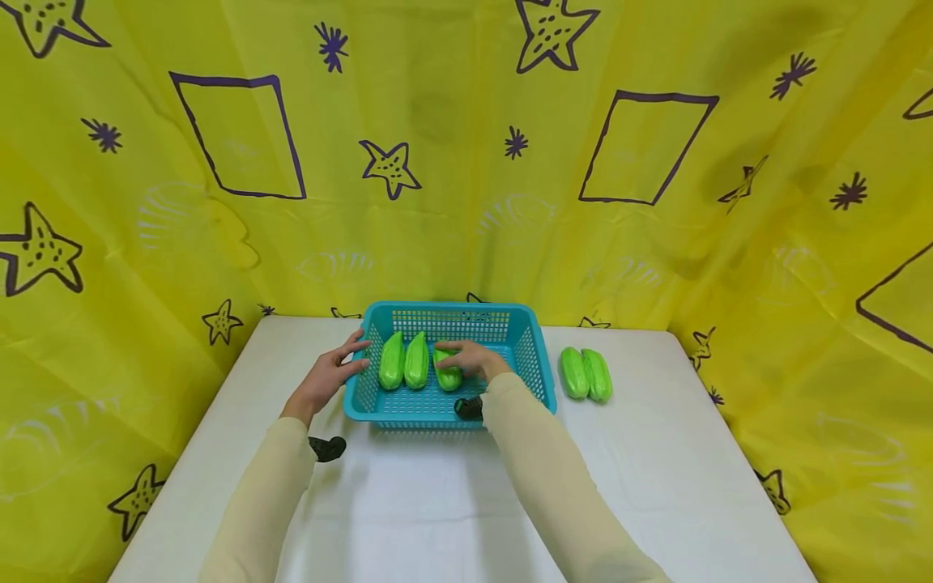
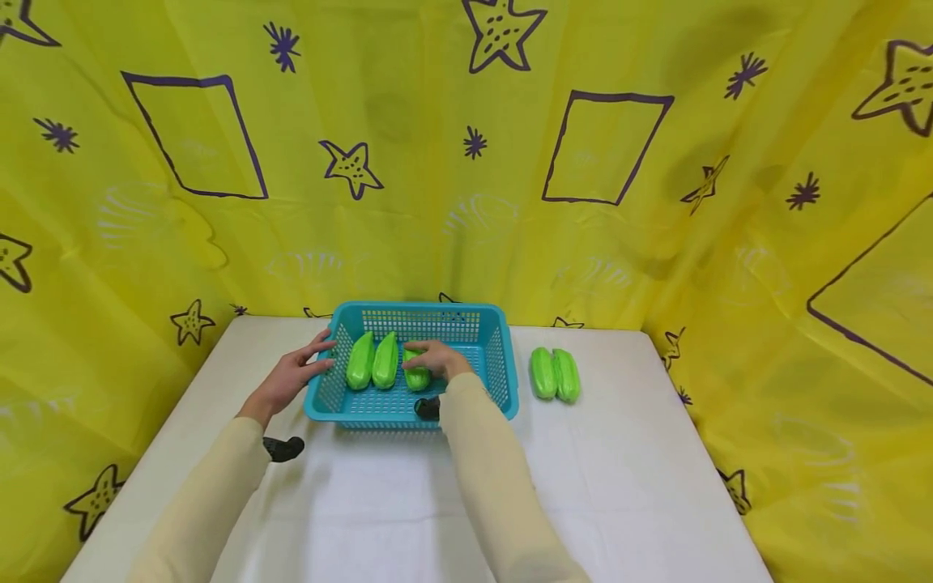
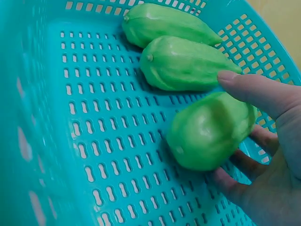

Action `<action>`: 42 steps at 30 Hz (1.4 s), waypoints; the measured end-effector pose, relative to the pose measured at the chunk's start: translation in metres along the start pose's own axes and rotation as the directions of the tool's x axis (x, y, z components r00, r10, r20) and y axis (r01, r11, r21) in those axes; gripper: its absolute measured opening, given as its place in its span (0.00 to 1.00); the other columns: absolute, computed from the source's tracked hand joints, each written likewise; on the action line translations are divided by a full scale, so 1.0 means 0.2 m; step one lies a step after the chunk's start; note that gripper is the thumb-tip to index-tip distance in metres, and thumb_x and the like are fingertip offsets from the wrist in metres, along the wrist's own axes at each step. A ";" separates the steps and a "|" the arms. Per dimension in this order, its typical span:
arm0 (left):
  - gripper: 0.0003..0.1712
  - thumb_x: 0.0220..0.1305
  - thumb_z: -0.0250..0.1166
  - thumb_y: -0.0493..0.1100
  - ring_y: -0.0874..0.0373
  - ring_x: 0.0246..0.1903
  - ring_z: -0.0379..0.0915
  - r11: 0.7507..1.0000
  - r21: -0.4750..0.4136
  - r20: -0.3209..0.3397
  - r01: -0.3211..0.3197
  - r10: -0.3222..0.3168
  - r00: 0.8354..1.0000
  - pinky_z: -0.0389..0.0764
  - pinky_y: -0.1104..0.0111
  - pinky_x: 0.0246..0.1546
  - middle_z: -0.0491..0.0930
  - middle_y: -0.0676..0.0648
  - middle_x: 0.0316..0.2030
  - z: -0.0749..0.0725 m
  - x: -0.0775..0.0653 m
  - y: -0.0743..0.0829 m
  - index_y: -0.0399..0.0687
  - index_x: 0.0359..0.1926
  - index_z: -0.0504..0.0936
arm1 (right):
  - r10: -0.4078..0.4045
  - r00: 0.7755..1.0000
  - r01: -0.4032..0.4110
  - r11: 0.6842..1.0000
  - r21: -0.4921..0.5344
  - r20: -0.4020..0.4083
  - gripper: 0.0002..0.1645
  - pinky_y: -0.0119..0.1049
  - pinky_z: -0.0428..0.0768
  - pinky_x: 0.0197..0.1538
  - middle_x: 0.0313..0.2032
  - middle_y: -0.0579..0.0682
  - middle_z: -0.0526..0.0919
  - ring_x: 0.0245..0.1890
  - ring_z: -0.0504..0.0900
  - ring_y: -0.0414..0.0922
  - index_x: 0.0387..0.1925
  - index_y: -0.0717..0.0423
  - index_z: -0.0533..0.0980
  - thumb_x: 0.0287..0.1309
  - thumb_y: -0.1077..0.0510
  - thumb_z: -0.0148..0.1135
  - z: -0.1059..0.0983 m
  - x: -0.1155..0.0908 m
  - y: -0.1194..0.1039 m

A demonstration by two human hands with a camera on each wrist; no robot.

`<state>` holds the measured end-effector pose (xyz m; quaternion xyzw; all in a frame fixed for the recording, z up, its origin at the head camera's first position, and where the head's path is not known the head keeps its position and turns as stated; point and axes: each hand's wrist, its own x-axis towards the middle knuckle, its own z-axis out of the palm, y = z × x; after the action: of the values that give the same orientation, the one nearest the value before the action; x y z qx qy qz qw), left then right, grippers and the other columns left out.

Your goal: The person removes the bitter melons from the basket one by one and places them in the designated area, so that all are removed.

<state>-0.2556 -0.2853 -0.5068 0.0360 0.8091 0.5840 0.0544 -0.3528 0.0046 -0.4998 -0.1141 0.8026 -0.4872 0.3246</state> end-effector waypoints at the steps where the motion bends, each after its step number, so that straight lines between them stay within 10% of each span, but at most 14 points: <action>1: 0.33 0.72 0.59 0.50 0.44 0.75 0.35 1.000 -0.001 0.002 -0.001 0.001 1.000 0.61 0.43 0.66 0.44 0.57 0.77 0.00 0.00 0.00 0.45 0.72 0.64 | 0.001 1.000 -0.001 1.000 -0.006 -0.005 0.35 0.54 0.68 0.66 0.74 0.56 0.53 0.68 0.63 0.59 0.70 0.47 0.68 0.61 0.58 0.66 -0.01 0.00 0.00; 31: 0.32 0.72 0.58 0.48 0.43 0.75 0.37 1.000 0.005 -0.006 -0.003 0.003 1.000 0.61 0.40 0.65 0.45 0.57 0.77 0.00 0.01 -0.02 0.44 0.72 0.64 | 0.013 0.999 -0.009 0.994 0.105 -0.040 0.33 0.38 0.76 0.46 0.70 0.58 0.61 0.51 0.71 0.49 0.70 0.48 0.68 0.63 0.61 0.57 -0.12 0.00 0.07; 42: 0.32 0.72 0.58 0.51 0.44 0.75 0.37 1.000 0.019 -0.004 0.002 -0.002 1.000 0.61 0.42 0.65 0.45 0.58 0.76 -0.01 0.00 -0.01 0.46 0.72 0.65 | -0.112 0.989 0.102 0.990 -0.100 -0.100 0.32 0.54 0.65 0.67 0.73 0.57 0.57 0.70 0.58 0.58 0.68 0.47 0.69 0.65 0.50 0.63 -0.16 -0.06 0.01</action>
<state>-0.2557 -0.2869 -0.5083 0.0348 0.8149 0.5762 0.0530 -0.3632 0.0350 -0.4862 -0.1464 0.8336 -0.4706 0.2495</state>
